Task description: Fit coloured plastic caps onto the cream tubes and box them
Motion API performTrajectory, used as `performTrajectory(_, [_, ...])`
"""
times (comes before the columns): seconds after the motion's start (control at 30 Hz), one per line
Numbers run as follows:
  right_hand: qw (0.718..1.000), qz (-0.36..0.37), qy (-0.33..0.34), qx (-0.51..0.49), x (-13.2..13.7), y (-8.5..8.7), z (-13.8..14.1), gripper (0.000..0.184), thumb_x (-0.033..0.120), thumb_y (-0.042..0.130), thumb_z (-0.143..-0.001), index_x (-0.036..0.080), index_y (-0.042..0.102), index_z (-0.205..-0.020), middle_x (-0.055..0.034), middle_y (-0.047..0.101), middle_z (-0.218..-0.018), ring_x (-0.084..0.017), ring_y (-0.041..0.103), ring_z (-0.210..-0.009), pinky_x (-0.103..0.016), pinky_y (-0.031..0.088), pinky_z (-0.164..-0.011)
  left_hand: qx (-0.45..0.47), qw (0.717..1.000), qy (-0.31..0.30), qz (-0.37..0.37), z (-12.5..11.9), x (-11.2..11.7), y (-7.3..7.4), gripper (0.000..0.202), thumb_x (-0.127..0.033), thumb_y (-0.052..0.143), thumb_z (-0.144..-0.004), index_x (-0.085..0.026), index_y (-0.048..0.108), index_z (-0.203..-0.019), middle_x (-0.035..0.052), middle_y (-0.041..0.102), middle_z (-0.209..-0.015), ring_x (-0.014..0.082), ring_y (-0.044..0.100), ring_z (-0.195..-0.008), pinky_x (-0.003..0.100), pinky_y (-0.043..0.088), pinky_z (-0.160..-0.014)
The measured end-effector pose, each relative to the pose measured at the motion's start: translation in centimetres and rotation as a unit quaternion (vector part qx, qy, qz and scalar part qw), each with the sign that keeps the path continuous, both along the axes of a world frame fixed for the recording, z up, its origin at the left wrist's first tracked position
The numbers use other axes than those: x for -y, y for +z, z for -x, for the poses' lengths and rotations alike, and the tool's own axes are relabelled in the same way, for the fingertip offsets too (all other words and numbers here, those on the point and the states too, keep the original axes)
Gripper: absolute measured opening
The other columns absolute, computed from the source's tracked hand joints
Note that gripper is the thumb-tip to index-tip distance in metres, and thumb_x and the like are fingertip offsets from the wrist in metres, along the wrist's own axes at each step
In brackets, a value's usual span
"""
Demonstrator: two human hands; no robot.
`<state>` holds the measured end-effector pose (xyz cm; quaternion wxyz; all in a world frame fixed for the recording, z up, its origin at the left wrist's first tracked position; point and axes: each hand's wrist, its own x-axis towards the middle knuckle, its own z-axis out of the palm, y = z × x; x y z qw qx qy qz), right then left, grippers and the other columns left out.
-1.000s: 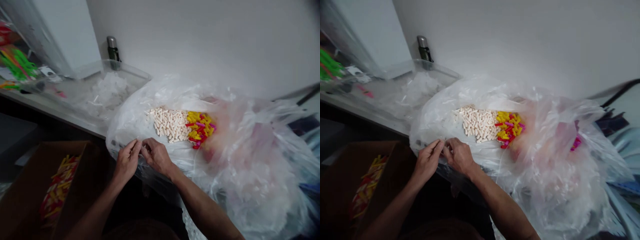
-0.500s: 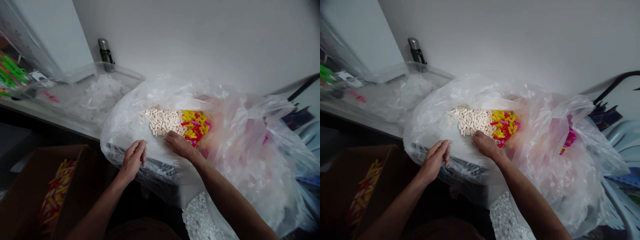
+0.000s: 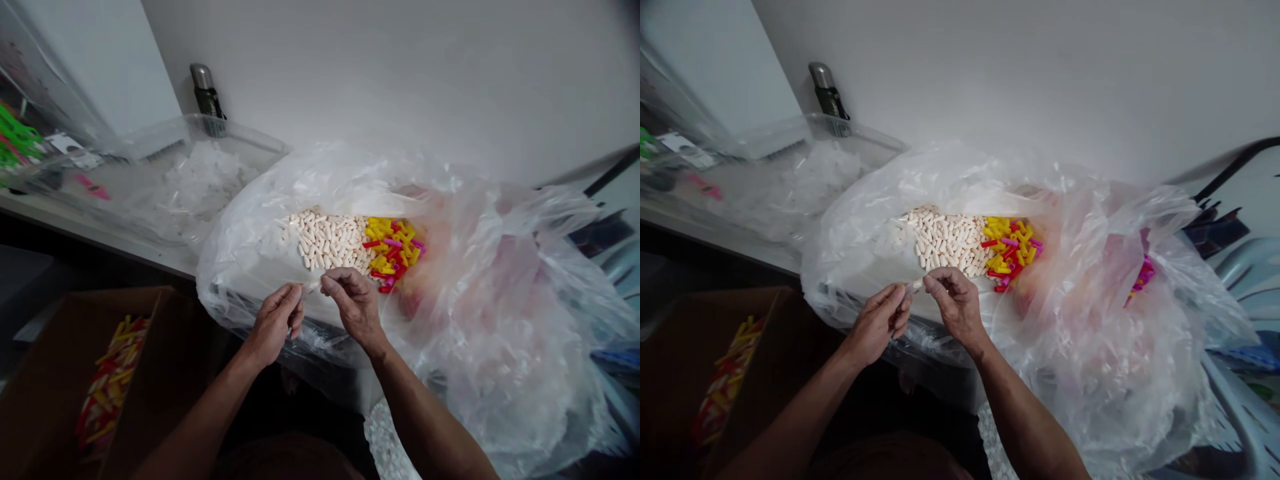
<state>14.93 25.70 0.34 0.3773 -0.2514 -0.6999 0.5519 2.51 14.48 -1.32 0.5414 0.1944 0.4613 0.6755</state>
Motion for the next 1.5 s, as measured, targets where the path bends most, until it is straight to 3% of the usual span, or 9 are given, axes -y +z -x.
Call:
performTrajectory(0.23, [0.98,-0.133,0.1,0.113,-0.5,0.7,-1.5,0.025,0.04,0.058,-0.106,0.023,0.076,-0.106,-0.0077,0.074,-0.107,-0.021,0.068,-0.104,-0.038,0.056,-0.095,0.002,1.0,0.011,-0.002,-0.3,0.3,-0.3,0.038,-0.055,0.073,-0.09,-0.018,0.063,-0.092,-0.0052,0.048,-0.075,0.0053,0.039,-0.05,0.018,0.035,-0.04])
performTrajectory(0.33, [0.961,-0.209,0.042,0.179,-3.3,1.2,-3.9,0.026,0.038,0.057,-0.105,0.023,0.074,-0.117,-0.0104,0.073,-0.114,-0.022,0.069,-0.103,-0.037,0.059,-0.089,0.017,0.999,0.045,0.005,0.0,0.3,-0.1,0.04,-0.054,0.078,-0.085,-0.019,0.066,-0.1,-0.0057,0.05,-0.074,0.0054,0.04,-0.05,0.018,0.035,-0.04])
performTrajectory(0.4, [0.923,-0.281,-0.021,0.262,-6.2,1.4,-6.2,0.025,0.035,0.056,-0.104,0.021,0.075,-0.114,-0.012,0.072,-0.114,-0.023,0.069,-0.099,-0.04,0.059,-0.089,0.035,0.997,0.062,0.01,0.3,0.4,-0.1,0.041,-0.053,0.081,-0.082,-0.018,0.066,-0.098,-0.0056,0.05,-0.073,0.0055,0.041,-0.05,0.018,0.035,-0.04])
performTrajectory(0.57, [0.756,-0.39,-0.06,0.521,-12.2,1.8,-10.2,0.027,0.023,0.059,-0.098,0.015,0.076,-0.117,-0.0189,0.071,-0.118,-0.032,0.065,-0.11,-0.043,0.054,-0.093,0.056,0.995,0.08,0.019,0.3,0.2,-0.2,0.041,-0.052,0.082,-0.08,-0.017,0.066,-0.092,-0.0056,0.05,-0.074,0.0049,0.041,-0.05,0.018,0.034,-0.04])
performTrajectory(0.67, [0.715,-0.399,-0.056,0.572,-13.3,1.2,-10.8,0.03,0.02,0.056,-0.098,0.015,0.075,-0.121,-0.0186,0.071,-0.117,-0.031,0.065,-0.107,-0.041,0.052,-0.093,0.055,0.996,0.069,0.021,-0.1,0.2,0.0,0.041,-0.053,0.082,-0.08,-0.017,0.066,-0.091,-0.0057,0.05,-0.074,0.0047,0.041,-0.051,0.018,0.034,-0.041])
performTrajectory(0.87, [0.766,-0.417,-0.062,0.485,-13.0,-0.4,-10.8,0.027,0.026,0.054,-0.101,0.014,0.074,-0.114,-0.0184,0.072,-0.116,-0.032,0.065,-0.111,-0.043,0.05,-0.099,0.052,0.996,0.066,0.027,-0.3,0.4,0.4,0.043,-0.054,0.084,-0.078,-0.017,0.064,-0.087,-0.0059,0.049,-0.073,0.0043,0.04,-0.05,0.017,0.033,-0.04])
performTrajectory(1.03, [0.873,-0.352,-0.006,0.337,-8.5,1.6,-8.7,0.027,0.035,0.056,-0.105,0.017,0.067,-0.121,-0.0132,0.074,-0.111,-0.025,0.07,-0.098,-0.039,0.057,-0.089,0.066,0.997,0.047,0.018,-0.4,0.4,0.3,0.044,-0.054,0.085,-0.078,-0.017,0.064,-0.086,-0.0056,0.05,-0.072,0.0043,0.04,-0.049,0.017,0.033,-0.039])
performTrajectory(1.13, [0.908,-0.332,0.055,0.248,-4.8,3.1,-6.6,0.022,0.034,0.059,-0.105,0.021,0.064,-0.122,-0.0087,0.073,-0.106,-0.021,0.07,-0.092,-0.034,0.058,-0.08,0.071,0.997,0.036,0.012,-0.6,0.3,0.4,0.041,-0.052,0.083,-0.081,-0.017,0.065,-0.092,-0.0063,0.049,-0.071,0.004,0.039,-0.048,0.017,0.033,-0.039])
performTrajectory(1.5, [0.896,-0.383,0.167,0.153,-1.3,3.8,-4.1,0.026,0.017,0.062,-0.103,0.023,0.062,-0.128,-0.0075,0.07,-0.109,-0.021,0.066,-0.101,-0.037,0.06,-0.087,0.072,0.997,0.009,0.02,-0.5,0.9,0.2,0.042,-0.054,0.081,-0.084,-0.018,0.06,-0.089,-0.0082,0.046,-0.066,0.002,0.033,-0.044,0.014,0.025,-0.037])
